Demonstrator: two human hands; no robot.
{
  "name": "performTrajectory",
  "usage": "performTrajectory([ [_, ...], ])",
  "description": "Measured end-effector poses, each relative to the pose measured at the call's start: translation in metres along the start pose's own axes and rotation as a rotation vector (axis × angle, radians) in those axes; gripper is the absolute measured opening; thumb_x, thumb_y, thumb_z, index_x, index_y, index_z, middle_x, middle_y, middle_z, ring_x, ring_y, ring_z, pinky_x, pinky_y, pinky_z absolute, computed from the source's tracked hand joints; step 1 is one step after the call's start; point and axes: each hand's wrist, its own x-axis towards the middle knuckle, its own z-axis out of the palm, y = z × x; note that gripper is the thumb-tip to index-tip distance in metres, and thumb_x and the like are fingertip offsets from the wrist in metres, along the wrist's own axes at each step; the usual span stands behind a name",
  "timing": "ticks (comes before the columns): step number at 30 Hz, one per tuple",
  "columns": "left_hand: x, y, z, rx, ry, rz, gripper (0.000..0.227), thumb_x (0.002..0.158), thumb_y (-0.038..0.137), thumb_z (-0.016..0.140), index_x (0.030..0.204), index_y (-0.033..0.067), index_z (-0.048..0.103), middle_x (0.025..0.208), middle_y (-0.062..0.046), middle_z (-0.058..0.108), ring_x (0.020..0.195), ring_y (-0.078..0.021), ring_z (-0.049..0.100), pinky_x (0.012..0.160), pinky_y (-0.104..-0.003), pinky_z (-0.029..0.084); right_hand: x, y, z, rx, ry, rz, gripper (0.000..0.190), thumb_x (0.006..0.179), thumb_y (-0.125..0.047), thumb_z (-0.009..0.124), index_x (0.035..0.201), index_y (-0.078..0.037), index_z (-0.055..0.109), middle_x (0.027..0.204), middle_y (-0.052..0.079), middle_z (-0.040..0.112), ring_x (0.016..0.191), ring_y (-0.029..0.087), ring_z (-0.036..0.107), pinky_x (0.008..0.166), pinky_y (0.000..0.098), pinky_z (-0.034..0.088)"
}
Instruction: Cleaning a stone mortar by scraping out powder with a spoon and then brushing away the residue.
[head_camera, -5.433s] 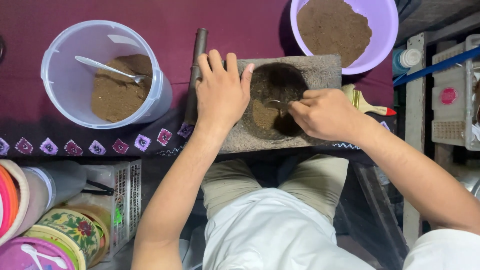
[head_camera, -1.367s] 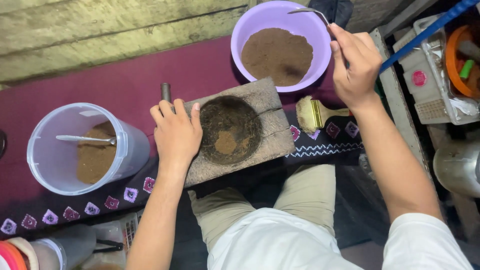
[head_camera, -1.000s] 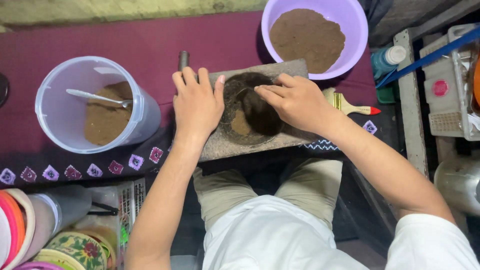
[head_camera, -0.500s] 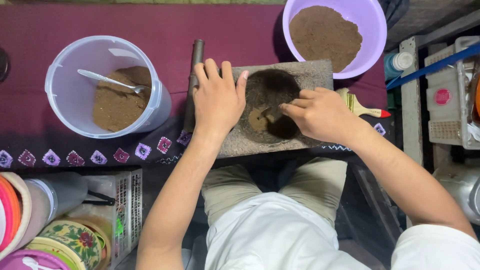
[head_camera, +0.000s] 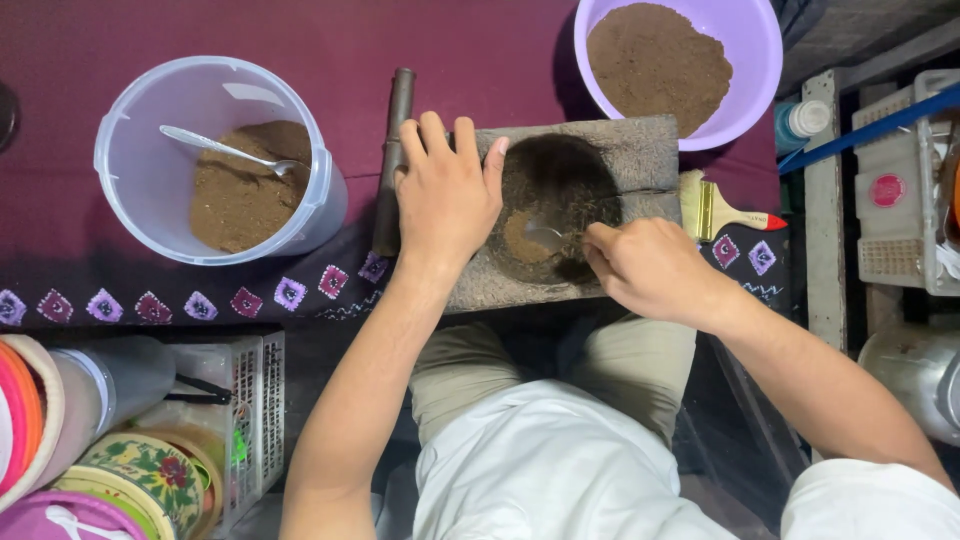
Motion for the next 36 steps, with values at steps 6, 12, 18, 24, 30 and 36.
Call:
performTrajectory([
  [6, 0.002, -0.003, 0.004, 0.036, 0.016, 0.009, 0.046, 0.11, 0.046, 0.04, 0.113, 0.0021, 0.056, 0.103, -0.014, 0.043, 0.121, -0.0434, 0.048, 0.067, -0.058, 0.059, 0.0, 0.01, -0.018, 0.568, -0.05, 0.179, 0.022, 0.094, -0.014, 0.058, 0.09, 0.0, 0.074, 0.056, 0.012, 0.06, 0.056, 0.03, 0.057, 0.055, 0.0364, 0.045],
  [12, 0.004, -0.007, 0.007, 0.072, 0.017, 0.02, 0.045, 0.11, 0.046, 0.042, 0.11, 0.0023, 0.055, 0.102, -0.013, 0.043, 0.121, -0.0429, 0.048, 0.067, -0.057, 0.06, 0.002, 0.023, -0.021, 1.1, 0.022, 0.246, 0.019, 0.093, -0.004, 0.059, 0.082, 0.003, 0.073, 0.048, 0.003, 0.041, 0.043, 0.011, 0.035, 0.044, 0.0233, 0.027],
  [18, 0.005, -0.01, 0.003, 0.131, 0.048, 0.044, 0.045, 0.11, 0.047, 0.043, 0.104, 0.0044, 0.055, 0.098, -0.011, 0.043, 0.115, -0.039, 0.052, 0.063, -0.051, 0.062, 0.006, 0.052, -0.068, 1.326, 0.218, 0.223, 0.012, 0.091, -0.001, 0.06, 0.088, 0.004, 0.07, 0.05, 0.001, 0.036, 0.04, 0.003, 0.029, 0.04, 0.0183, 0.019],
  [24, 0.009, -0.01, -0.004, 0.201, 0.022, 0.043, 0.041, 0.11, 0.043, 0.048, 0.107, 0.0029, 0.057, 0.105, -0.02, 0.054, 0.103, -0.0362, 0.051, 0.055, -0.046, 0.061, 0.019, 0.149, -0.091, 1.34, 0.459, 0.273, 0.013, 0.091, -0.006, 0.065, 0.099, 0.001, 0.073, 0.052, 0.001, 0.046, 0.044, 0.002, 0.031, 0.044, 0.0184, 0.016],
  [30, 0.005, -0.016, -0.001, 0.257, 0.007, 0.041, 0.041, 0.111, 0.042, 0.047, 0.11, 0.0024, 0.059, 0.106, -0.02, 0.053, 0.104, -0.037, 0.05, 0.056, -0.046, 0.06, 0.061, 0.226, -0.028, 1.268, 0.75, 0.329, 0.007, 0.096, -0.005, 0.065, 0.096, -0.003, 0.072, 0.055, 0.002, 0.05, 0.045, 0.003, 0.038, 0.044, 0.0183, 0.025],
  [36, 0.013, -0.022, 0.003, 0.266, 0.014, 0.061, 0.041, 0.112, 0.04, 0.045, 0.11, 0.0015, 0.059, 0.104, -0.02, 0.053, 0.102, -0.0379, 0.05, 0.053, -0.045, 0.06, 0.063, 0.243, 0.014, -0.32, 0.884, 0.285, 0.019, 0.108, -0.02, 0.054, 0.114, -0.008, 0.068, 0.079, 0.013, 0.073, 0.064, 0.042, 0.068, 0.05, 0.054, 0.047],
])
